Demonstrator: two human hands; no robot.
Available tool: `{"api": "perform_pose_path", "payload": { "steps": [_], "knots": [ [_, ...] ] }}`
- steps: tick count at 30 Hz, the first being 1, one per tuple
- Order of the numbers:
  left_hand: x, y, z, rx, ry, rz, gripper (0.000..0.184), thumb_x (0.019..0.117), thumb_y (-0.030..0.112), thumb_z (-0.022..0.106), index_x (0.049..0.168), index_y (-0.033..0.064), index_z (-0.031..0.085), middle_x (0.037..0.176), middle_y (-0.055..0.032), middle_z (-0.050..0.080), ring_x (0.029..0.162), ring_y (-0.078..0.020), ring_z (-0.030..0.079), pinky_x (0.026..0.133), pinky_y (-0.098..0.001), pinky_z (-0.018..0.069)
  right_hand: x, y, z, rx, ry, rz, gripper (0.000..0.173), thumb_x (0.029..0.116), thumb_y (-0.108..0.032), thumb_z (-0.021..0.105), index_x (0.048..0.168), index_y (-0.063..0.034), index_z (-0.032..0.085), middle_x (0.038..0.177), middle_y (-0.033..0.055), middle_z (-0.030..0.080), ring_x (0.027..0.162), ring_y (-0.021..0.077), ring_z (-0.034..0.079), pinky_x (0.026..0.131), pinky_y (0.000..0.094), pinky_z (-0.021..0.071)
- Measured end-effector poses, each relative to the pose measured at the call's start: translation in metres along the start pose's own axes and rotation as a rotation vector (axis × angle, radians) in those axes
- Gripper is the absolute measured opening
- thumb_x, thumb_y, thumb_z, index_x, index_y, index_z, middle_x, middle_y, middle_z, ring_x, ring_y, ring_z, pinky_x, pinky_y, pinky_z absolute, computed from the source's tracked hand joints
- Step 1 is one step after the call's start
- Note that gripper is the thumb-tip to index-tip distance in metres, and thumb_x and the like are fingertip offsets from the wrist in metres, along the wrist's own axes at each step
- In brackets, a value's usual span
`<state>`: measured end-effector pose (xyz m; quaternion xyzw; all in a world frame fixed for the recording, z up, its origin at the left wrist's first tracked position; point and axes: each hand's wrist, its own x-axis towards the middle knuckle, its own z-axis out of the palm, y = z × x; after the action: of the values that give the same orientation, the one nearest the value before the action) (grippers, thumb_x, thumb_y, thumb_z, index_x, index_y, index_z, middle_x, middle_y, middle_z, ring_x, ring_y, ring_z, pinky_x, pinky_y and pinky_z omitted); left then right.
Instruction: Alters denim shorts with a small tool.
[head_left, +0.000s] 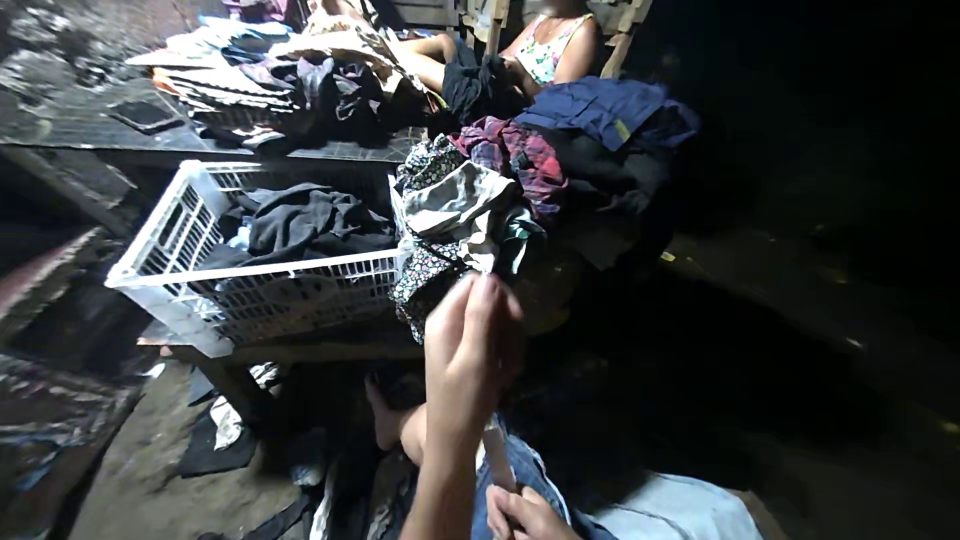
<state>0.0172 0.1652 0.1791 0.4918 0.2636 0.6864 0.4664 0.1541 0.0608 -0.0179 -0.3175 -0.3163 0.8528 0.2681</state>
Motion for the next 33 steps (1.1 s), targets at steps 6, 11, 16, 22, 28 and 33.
{"api": "perform_pose_path", "payload": {
  "steps": [6, 11, 16, 22, 28, 33],
  "knots": [
    [0.053, -0.002, -0.010, 0.074, 0.074, -0.058, 0.040, 0.1118, 0.021, 0.034, 0.079, 0.0145, 0.055, 0.052, 0.0090, 0.042, 0.039, 0.0037, 0.036, 0.038, -0.0112, 0.0343, -0.005, -0.002, 0.000, 0.009, 0.044, 0.022, 0.039, 0.1046, -0.033, 0.039, 0.069, -0.0263, 0.054, 0.053, -0.0164, 0.044, 0.040, -0.0068, 0.030, 0.038, 0.0131, 0.0249],
    [0.034, 0.001, -0.010, 0.020, 0.026, -0.054, 0.039, 0.1112, 0.018, 0.032, 0.080, 0.0142, 0.055, 0.054, 0.0094, 0.046, 0.041, 0.0055, 0.038, 0.040, -0.0097, 0.0359, -0.008, 0.000, -0.006, 0.011, 0.036, 0.002, 0.034, 0.1031, -0.044, 0.048, 0.075, -0.0272, 0.059, 0.053, -0.0178, 0.043, 0.041, -0.0080, 0.032, 0.039, 0.0120, 0.0263],
    [-0.032, 0.011, -0.064, 0.232, -0.209, -0.104, 0.033, 0.1097, 0.022, 0.042, 0.082, 0.0165, 0.060, 0.061, 0.0129, 0.048, 0.048, 0.0068, 0.043, 0.044, -0.0084, 0.0389, -0.009, -0.001, -0.006, -0.044, -0.028, -0.040, 0.036, 0.1002, -0.052, 0.056, 0.114, -0.0223, 0.070, 0.053, -0.0225, 0.042, 0.040, -0.0096, 0.034, 0.038, 0.0112, 0.0294],
    [-0.159, -0.018, -0.166, 0.592, 0.089, -0.544, 0.034, 0.1073, 0.033, 0.039, 0.084, 0.0213, 0.061, 0.072, 0.0161, 0.059, 0.065, 0.0039, 0.057, 0.064, -0.0153, 0.0504, -0.014, -0.002, 0.004, -0.098, 0.035, -0.021, 0.034, 0.1008, -0.034, 0.052, 0.124, -0.0108, 0.063, 0.053, -0.0213, 0.039, 0.040, -0.0081, 0.032, 0.038, 0.0119, 0.0278],
    [-0.285, -0.064, -0.143, 0.304, 0.196, -0.950, 0.031, 0.1032, 0.020, 0.036, 0.094, 0.0081, 0.063, 0.073, 0.0123, 0.061, 0.064, 0.0040, 0.058, 0.063, -0.0159, 0.0512, -0.016, -0.001, 0.007, -0.142, 0.053, -0.010, 0.032, 0.1017, -0.030, 0.047, 0.120, -0.0114, 0.065, 0.052, -0.0200, 0.038, 0.039, -0.0072, 0.030, 0.038, 0.0123, 0.0273],
    [-0.276, -0.067, -0.116, 0.295, 0.137, -0.916, 0.014, 0.0975, 0.009, 0.055, 0.100, -0.0007, 0.065, 0.080, 0.0047, 0.069, 0.074, 0.0007, 0.066, 0.075, -0.0215, 0.0577, -0.015, 0.000, 0.010, -0.205, 0.024, -0.001, 0.029, 0.1024, -0.031, 0.046, 0.118, -0.0149, 0.065, 0.053, -0.0191, 0.037, 0.040, -0.0060, 0.030, 0.039, 0.0139, 0.0276]
  ]
}}
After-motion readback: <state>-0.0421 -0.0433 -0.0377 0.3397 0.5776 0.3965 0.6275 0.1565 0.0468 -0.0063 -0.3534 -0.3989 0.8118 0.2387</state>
